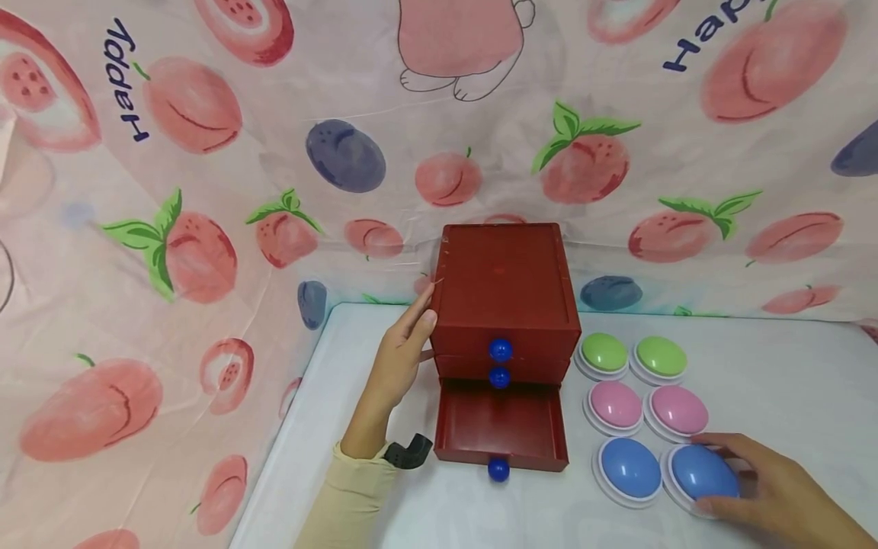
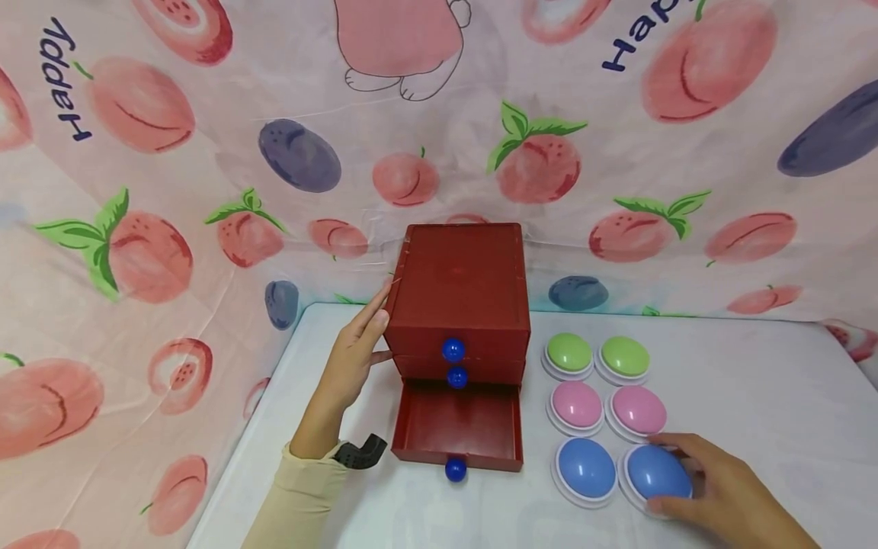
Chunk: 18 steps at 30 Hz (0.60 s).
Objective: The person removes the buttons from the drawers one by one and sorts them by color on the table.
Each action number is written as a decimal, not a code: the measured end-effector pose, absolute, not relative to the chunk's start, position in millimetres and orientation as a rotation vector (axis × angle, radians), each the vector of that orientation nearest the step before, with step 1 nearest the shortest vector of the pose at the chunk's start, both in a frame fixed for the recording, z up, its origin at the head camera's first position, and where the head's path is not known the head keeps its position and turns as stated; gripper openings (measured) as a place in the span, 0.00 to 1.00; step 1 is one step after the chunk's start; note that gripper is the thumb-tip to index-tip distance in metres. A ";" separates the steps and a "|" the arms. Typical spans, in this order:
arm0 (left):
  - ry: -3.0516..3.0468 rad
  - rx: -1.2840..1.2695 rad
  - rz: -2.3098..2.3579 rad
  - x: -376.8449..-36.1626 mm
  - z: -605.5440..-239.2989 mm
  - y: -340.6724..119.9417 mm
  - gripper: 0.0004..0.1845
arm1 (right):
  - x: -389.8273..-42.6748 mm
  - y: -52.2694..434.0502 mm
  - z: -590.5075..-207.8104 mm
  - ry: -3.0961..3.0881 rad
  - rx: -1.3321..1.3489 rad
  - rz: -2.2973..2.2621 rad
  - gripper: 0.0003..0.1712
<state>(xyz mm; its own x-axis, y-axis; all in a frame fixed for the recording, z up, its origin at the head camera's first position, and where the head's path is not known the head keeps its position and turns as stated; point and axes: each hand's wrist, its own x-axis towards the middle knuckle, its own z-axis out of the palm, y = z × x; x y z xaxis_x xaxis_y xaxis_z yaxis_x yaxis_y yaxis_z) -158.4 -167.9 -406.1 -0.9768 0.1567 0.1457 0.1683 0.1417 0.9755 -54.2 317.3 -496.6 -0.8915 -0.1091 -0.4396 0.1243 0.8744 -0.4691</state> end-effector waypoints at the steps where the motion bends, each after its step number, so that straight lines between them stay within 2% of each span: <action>1: -2.364 -0.336 -2.026 -158.2 -405.8 -167.9 0.29 | -54.7 316.9 -495.0 2.579 0.014 -0.691 0.60; 6: -2.361 -0.328 -2.032 -157.8 -405.9 -168.1 0.28 | -53.8 312.9 -486.2 2.715 -0.035 -0.700 0.56; 13: -2.367 -0.336 -2.027 -158.6 -405.8 -167.6 0.28 | -53.0 291.9 -469.7 3.030 -0.264 -0.882 0.37; 18: -2.372 -0.325 -2.021 -158.2 -405.4 -167.1 0.29 | -54.2 267.6 -458.4 3.044 -0.430 -1.082 0.32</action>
<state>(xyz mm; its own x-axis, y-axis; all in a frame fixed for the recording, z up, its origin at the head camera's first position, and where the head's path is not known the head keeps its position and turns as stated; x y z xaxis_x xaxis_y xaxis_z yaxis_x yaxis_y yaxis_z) -158.2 -167.1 -405.4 -0.9784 0.1515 0.1408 0.1631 0.1464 0.9757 -54.2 267.6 -458.4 -0.9583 -0.2067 0.1972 -0.2848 0.7454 -0.6027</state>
